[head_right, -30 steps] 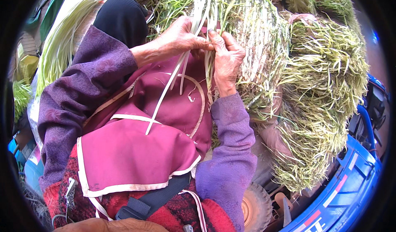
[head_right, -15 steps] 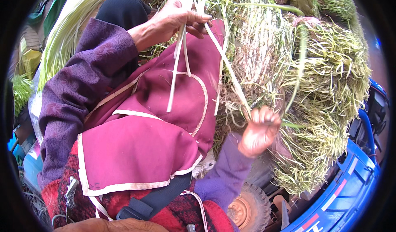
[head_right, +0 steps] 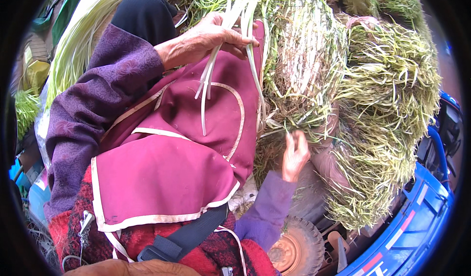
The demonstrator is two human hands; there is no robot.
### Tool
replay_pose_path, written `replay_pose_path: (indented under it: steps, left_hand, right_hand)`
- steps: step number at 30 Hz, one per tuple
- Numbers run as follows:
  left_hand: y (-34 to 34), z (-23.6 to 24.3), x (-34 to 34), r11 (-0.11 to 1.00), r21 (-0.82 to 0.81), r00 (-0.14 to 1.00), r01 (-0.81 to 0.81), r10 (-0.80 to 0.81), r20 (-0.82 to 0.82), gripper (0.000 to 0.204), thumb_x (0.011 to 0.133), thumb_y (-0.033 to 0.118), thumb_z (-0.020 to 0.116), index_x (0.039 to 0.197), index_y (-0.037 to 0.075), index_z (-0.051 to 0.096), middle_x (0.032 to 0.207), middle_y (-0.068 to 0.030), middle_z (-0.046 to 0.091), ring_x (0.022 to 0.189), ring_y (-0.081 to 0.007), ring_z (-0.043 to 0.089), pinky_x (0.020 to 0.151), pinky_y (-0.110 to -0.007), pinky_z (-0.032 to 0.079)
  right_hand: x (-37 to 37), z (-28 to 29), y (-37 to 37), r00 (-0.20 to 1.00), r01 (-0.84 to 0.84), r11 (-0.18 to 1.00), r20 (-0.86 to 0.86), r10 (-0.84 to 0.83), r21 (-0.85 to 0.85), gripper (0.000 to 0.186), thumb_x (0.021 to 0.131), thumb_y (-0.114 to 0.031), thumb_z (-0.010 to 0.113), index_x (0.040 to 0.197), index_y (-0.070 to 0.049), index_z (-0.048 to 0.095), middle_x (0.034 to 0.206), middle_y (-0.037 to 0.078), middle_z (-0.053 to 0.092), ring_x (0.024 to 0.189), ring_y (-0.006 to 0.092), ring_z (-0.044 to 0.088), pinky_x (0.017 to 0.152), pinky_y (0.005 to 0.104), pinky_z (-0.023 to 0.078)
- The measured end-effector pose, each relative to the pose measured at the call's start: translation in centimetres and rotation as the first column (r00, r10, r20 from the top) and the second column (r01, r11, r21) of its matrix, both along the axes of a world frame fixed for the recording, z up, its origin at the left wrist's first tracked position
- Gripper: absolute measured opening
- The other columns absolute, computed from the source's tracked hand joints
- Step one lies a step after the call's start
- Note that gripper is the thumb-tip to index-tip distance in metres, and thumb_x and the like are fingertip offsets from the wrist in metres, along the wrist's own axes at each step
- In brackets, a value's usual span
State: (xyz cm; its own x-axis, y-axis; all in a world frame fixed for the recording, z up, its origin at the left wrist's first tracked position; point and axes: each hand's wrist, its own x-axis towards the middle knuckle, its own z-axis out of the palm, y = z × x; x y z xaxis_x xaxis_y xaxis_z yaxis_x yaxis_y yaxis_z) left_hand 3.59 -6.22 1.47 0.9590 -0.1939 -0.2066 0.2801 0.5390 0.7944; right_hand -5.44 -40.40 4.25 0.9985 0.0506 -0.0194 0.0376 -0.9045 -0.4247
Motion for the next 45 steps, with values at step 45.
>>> replay_pose_path:
  steps: [45]
  left_hand:
    - [2.6, 1.5, -0.3, 0.99, -0.134, 0.996, -0.047, 0.057, 0.066, 0.021, 0.082, 0.02, 0.064, 0.09, 0.001, 0.062, 0.081, -0.0087, 0.065, 0.077, -0.0169, 0.064, 0.069, -0.028, 0.052]
  right_hand:
    - [9.1, 2.1, 19.1, 0.798, -0.121, 0.679, -0.336, 0.5, 0.724, 0.014, 0.081, -0.006, 0.063, 0.091, 0.003, 0.063, 0.07, 0.006, 0.062, 0.054, 0.0068, 0.054, 0.046, 0.0187, 0.041]
